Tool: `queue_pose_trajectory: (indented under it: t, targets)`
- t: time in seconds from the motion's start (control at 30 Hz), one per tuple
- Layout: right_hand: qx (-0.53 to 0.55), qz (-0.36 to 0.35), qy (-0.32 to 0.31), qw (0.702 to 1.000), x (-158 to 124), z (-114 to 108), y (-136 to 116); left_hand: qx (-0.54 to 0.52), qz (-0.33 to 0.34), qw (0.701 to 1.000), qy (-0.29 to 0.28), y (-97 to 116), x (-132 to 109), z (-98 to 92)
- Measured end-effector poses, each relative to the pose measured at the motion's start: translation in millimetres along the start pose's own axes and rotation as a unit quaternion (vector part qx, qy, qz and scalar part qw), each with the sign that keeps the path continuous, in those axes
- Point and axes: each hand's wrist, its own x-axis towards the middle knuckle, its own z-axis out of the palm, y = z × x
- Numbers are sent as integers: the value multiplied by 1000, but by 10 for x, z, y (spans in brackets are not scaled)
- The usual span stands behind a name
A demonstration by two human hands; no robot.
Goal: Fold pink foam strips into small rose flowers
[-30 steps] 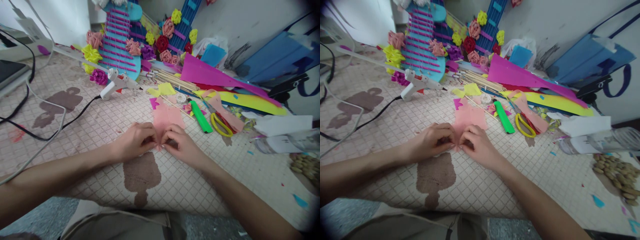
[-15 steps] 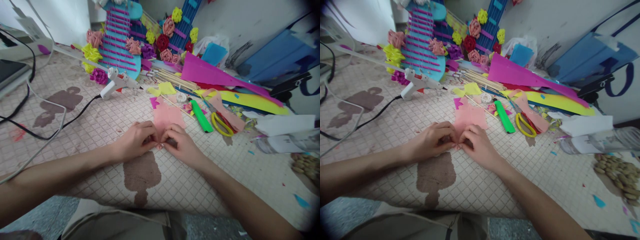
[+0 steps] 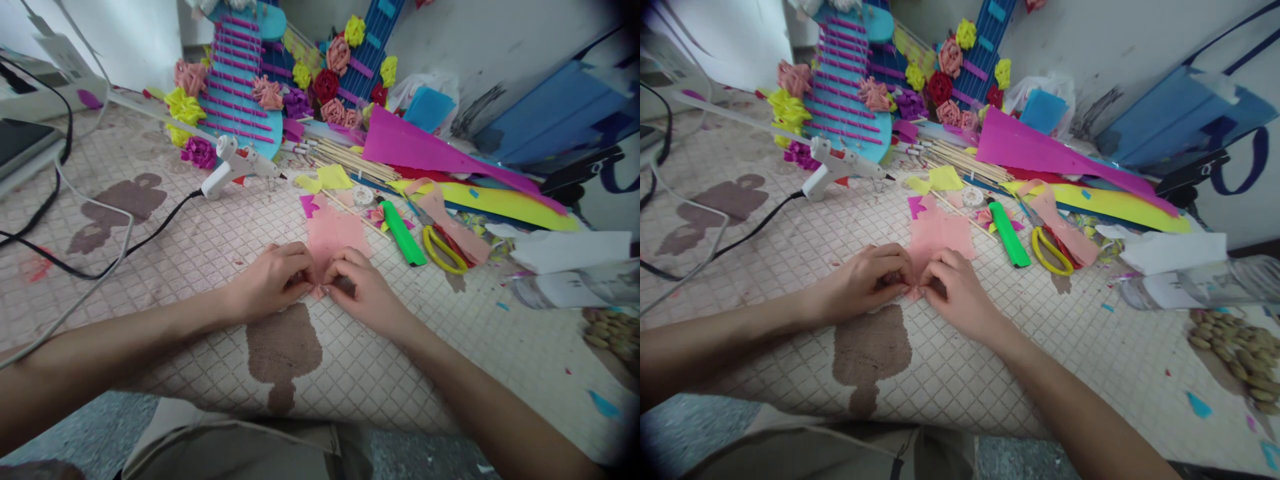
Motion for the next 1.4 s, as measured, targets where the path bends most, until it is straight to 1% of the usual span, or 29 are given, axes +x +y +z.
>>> queue_pose_trajectory:
  t: [0.23, 0.57, 0.8, 0.93, 1.03, 1.17, 1.3, 1.4]
  targets:
    - [-18, 1, 13, 1000, -2, 25, -17, -7, 6, 1000, 4, -11, 4, 9]
    - [-18, -4, 11, 1000, -7, 12, -24, -11, -12, 1000, 5, 2, 12, -3]
    - [-16, 3, 5, 1000, -6, 10, -11, -43, 21, 999, 7, -71, -7, 9]
    - [6, -1, 1, 1000, -7, -21, -15, -56, 17, 998, 19, -78, -18, 1]
    - [35, -5, -29, 999, -12, -86, -8, -73, 7, 997, -5, -55, -14, -44]
    - [66, -20, -73, 995, -14, -179, 34, -95, 28, 994, -44, -41, 3, -125]
    - [77, -38, -92, 992, -7, -222, 79, -108, 51, 991, -66, -66, 8, -172]
    - [80, -39, -92, 992, 0, -209, 95, -102, 63, 990, -70, -83, 8, -171]
